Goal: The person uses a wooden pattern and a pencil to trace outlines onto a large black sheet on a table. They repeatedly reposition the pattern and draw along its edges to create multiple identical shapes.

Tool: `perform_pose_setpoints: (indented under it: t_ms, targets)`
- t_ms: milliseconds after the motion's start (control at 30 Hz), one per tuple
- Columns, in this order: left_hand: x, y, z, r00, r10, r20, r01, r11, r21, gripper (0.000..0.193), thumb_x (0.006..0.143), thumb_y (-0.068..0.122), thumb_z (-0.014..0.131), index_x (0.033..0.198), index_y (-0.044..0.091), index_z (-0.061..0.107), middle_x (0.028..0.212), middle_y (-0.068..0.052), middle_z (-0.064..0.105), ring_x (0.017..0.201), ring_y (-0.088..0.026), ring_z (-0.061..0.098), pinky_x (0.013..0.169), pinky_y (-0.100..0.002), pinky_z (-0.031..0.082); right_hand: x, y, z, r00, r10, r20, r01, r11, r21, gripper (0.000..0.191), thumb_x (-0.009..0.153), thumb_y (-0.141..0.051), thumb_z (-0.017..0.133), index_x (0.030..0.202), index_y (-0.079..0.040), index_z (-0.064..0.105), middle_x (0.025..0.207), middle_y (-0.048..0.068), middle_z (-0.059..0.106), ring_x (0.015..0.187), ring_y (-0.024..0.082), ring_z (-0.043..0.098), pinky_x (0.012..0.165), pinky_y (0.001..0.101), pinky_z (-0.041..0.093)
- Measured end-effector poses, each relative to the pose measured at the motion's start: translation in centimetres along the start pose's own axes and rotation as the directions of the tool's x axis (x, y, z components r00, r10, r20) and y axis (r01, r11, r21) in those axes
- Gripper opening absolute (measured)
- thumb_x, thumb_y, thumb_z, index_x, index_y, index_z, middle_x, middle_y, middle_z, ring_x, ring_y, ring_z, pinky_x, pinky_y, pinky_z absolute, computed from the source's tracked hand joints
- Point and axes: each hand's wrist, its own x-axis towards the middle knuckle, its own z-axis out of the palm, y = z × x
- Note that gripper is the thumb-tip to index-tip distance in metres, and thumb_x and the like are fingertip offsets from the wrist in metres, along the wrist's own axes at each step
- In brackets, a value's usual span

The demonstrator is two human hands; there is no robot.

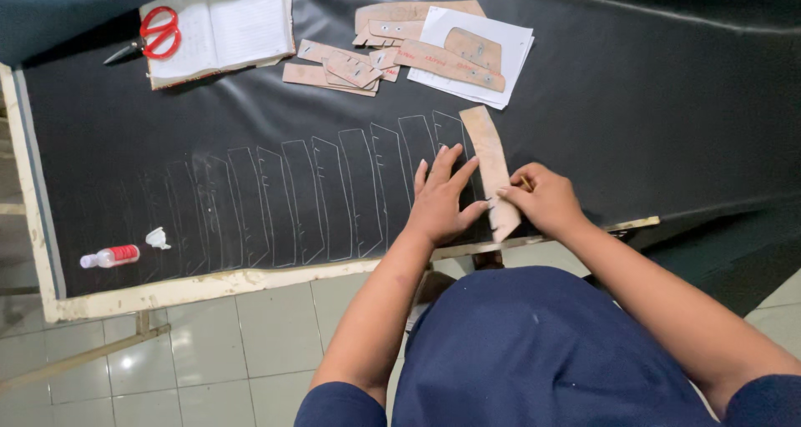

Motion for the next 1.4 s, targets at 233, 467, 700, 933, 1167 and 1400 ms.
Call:
perform_pose_setpoints:
  t_ms: [233,467,700,933,1167,1400]
  targets:
    - [-0.2,-0.1,0.0,1.0,-0.014,-0.013,0.015,0.997,0.071,0.079,0.078,0.047,0.08,0.149,0.025,0.052,0.164,-0.01,0.036,0.155,-0.028,0.028,0.125,-0.053,0.016,1.4,-0.1,-0.2,0.885,-0.454,-0.108,0.368,0.821,-0.437,0.029,0.097,-0.034,0.065,0.121,-0.022,0.074,0.106,0.01,0.067,0.094,0.032,0.07,0.079,0.0465,0.056]
    - [-1.0,-2.5,-1.8,0.998,0.06,0.019,-0.063,0.975,0.211,0.078,0.084,0.062,0.069,0.152,0.029,0.047,0.165,-0.004,0.034,0.154,-0.021,0.028,0.125,-0.046,0.017,8.0,-6.0,-0.3,0.925,-0.376,-0.053,0.237,0.68,-0.694,0.035,0.1,-0.041,0.062,0.133,-0.03,0.068,0.108,0.013,0.061,0.087,0.036,0.069,0.074,0.0496,0.055]
    - [-1.2,-4.7,-3.1,0.997,0.07,0.031,-0.074,0.977,0.201,0.087,0.08,0.07,0.068,0.153,0.03,0.045,0.167,-0.003,0.031,0.155,-0.021,0.025,0.126,-0.046,0.015,11.1,-7.2,0.6,0.937,-0.314,-0.153,0.159,0.774,-0.614,0.043,0.098,-0.039,0.065,0.139,-0.024,0.066,0.113,0.017,0.062,0.097,0.04,0.066,0.081,0.0501,0.053]
    - [-1.3,-5.7,-4.3,0.995,0.05,0.087,-0.065,0.982,0.175,0.089,0.077,0.068,0.069,0.153,0.029,0.044,0.167,-0.005,0.03,0.156,-0.022,0.023,0.125,-0.047,0.013,1.1,-3.2,3.2,0.942,-0.305,-0.138,0.229,0.887,-0.4,0.044,0.086,-0.03,0.074,0.126,-0.012,0.073,0.105,0.014,0.065,0.093,0.031,0.067,0.083,0.0409,0.054]
    - [-1.4,-6.6,-3.3,0.99,0.135,0.038,-0.14,0.965,0.222,0.082,0.087,0.063,0.063,0.155,0.022,0.043,0.166,-0.011,0.028,0.155,-0.027,0.022,0.124,-0.051,0.013,-1.2,-2.8,5.8,0.884,-0.363,-0.294,0.225,0.882,-0.414,0.028,0.093,-0.021,0.072,0.12,-0.013,0.075,0.109,0.007,0.068,0.095,0.028,0.069,0.082,0.0393,0.055]
    - [-1.0,-6.4,-2.7,0.994,0.107,0.015,-0.107,0.965,0.24,0.08,0.086,0.061,0.063,0.154,0.024,0.046,0.167,-0.008,0.031,0.155,-0.024,0.025,0.126,-0.05,0.015,7.6,-7.4,5.3,0.678,-0.707,-0.204,0.429,0.605,-0.671,0.021,0.095,-0.016,0.072,0.115,-0.015,0.075,0.115,0.004,0.068,0.095,0.025,0.07,0.075,0.0384,0.058]
